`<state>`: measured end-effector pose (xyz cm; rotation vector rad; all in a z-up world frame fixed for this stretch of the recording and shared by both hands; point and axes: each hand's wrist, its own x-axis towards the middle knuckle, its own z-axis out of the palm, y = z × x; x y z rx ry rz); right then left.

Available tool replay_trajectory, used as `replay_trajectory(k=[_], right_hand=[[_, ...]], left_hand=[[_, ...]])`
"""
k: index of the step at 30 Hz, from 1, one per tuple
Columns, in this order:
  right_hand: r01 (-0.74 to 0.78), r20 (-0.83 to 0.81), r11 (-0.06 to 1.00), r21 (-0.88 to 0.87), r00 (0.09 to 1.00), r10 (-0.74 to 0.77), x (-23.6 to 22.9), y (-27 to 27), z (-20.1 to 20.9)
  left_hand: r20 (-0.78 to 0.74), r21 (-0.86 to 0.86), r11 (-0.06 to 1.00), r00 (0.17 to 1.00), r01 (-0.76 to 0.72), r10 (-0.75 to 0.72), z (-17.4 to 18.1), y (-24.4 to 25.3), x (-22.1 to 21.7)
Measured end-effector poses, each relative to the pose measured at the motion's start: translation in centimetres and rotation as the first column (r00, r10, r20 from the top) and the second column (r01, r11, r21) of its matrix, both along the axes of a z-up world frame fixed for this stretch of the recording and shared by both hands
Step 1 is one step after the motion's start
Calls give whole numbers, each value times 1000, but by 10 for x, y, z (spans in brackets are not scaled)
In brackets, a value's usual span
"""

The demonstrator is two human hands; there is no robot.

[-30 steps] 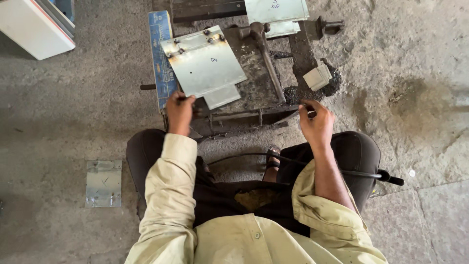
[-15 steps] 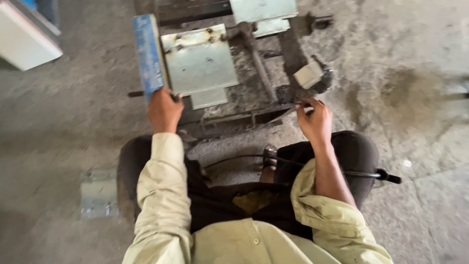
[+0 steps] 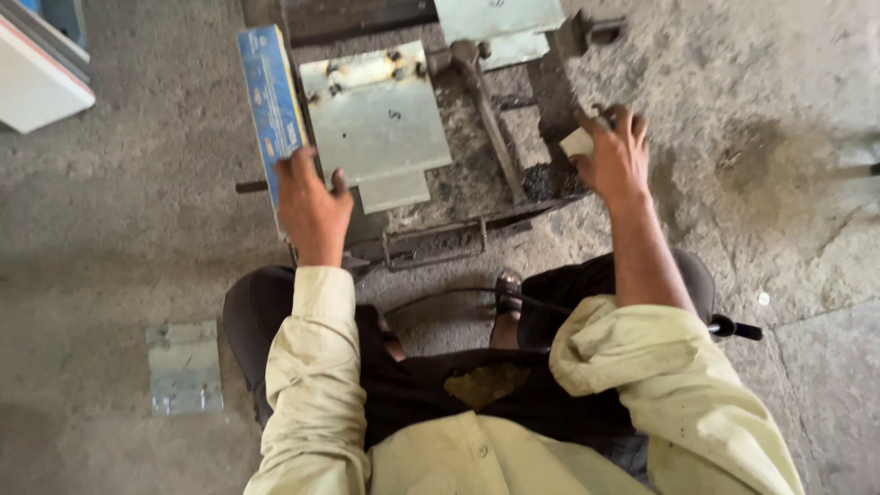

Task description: The person sits on the floor and welds a small metal piece onto a larger metal plate using a handheld welding tool. They repeatedly hammer the welded area to flatten it and inspect the alignment before continuing to weld other sections.

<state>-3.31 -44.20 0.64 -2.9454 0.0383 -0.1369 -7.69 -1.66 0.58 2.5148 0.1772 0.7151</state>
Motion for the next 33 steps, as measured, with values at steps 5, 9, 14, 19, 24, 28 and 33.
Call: replay_trajectory(k=[5,9,14,19,24,28,33], right_hand=[[-25,-45,996,-88,999,21,3,-2,-6],[-79,-2,993,-87,997,79,1,-11,-16],[-98,96,993,-70,990,104,3,-23,-26],[-102,147,958,269,987,64,-1,-23,4],[-93,80,894,439,995,64,-12,49,21],[-274,59,797,538,955,289,-3,123,1],[-220,-54,848,482,959,279,-1,161,-8]], left_hand=[[-37,29,943,943,332,-331,-19,-21,9],[-161,103,876,877,471,-453,-30,-45,7],[-330,138,859,841,493,-429,-19,-50,-11],[-343,199,881,872,430,-348,-14,-49,-11],[-326,230,967,945,108,-28,-18,-23,4],[-291,269,963,953,-4,85,-22,-13,7],[-344,224,974,934,-17,95,-26,-15,10]])
